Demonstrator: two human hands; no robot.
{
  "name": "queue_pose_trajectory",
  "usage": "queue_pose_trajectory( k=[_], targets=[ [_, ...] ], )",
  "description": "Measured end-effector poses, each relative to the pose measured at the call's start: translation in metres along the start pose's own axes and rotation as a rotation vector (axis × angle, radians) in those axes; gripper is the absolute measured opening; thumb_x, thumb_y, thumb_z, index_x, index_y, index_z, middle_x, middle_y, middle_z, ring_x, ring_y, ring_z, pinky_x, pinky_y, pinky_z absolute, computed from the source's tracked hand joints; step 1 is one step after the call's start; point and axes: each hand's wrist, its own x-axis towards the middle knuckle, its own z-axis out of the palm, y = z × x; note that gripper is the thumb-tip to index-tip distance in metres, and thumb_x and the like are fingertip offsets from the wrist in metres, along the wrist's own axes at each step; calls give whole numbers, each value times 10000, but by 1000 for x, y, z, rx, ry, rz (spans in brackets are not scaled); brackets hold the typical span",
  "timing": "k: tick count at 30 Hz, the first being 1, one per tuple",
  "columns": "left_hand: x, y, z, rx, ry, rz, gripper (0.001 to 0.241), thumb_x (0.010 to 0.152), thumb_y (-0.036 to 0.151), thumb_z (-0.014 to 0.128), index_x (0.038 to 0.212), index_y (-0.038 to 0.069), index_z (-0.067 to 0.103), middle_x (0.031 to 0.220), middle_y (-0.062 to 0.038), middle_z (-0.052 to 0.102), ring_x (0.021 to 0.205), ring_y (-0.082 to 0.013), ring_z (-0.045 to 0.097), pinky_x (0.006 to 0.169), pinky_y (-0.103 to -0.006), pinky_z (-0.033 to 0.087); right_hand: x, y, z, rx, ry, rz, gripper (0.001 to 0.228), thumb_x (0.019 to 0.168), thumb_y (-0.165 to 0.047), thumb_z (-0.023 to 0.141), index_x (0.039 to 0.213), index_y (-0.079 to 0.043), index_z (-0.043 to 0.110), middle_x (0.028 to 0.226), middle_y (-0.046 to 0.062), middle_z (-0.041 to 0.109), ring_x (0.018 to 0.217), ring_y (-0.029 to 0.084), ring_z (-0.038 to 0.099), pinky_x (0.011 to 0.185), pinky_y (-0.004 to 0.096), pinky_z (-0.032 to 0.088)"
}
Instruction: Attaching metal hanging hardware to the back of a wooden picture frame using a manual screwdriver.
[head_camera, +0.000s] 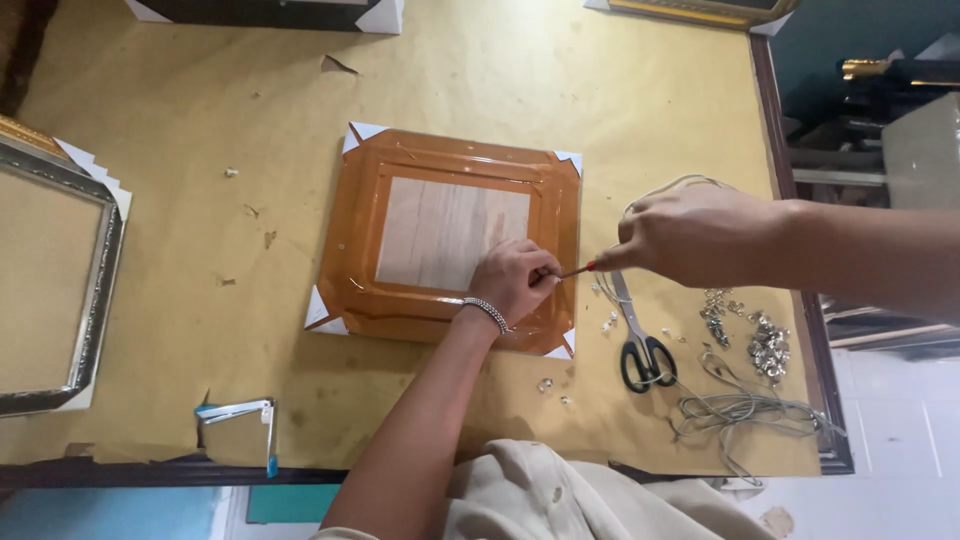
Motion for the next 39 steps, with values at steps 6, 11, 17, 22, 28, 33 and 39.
queue_pose_trajectory(
  k=[6,11,17,22,28,33,39],
  targets=[
    [-1,2,0,2,-70,-52,86,700,210,662,768,245,622,776,39,591,803,-165,587,794,-305,481,13,-9,9,533,49,145,273,788,-152,511,925,-314,684,651,44,684,639,254,668,598,341,537],
    [7,5,-7,7,-95,-76,72,706,243,658,763,266,620,785,69,594,819,-143,587,806,-291,477,11,-14,-6,972,-45,689,164,748,-233,596,874,-229,700,715,5,688,753,194,653,694,311,493],
    [6,2,-4,-2,-101,-66,81,686,237,652,754,259,616,790,49,596,832,-174,588,814,-313,486,7,-1,-11,779,-221,639,435,730,-340,617,1146,-253,523,781,33,682,826,205,652,757,336,488],
    [3,5,-5,-22,-78,-74,73,688,218,652,749,241,619,788,32,601,828,-189,592,809,-323,492,0,5,13,-150,42,-99,290,775,-133,519,1011,-299,542,808,47,650,722,223,648,617,327,526],
    [5,-3,0,-12,-100,-65,90,684,246,657,764,262,620,790,39,595,832,-179,591,803,-312,493,16,-11,-5,360,-11,-73,294,869,-154,427,1079,-239,615,545,92,594,453,195,598,510,255,537],
    [4,-1,-1,-8,-112,-71,78,691,228,659,757,242,619,799,41,602,843,-178,594,814,-315,491,20,-14,-6,905,-160,761,209,781,-310,551,958,-295,661,684,10,679,825,187,651,761,331,484],
    [3,9,-9,-5,-111,-94,64,697,224,650,750,246,622,777,45,595,816,-170,589,805,-315,492,7,-7,-11,799,-277,726,466,724,-452,561,1152,-277,495,711,-83,698,889,142,640,785,322,467]
  ],
)
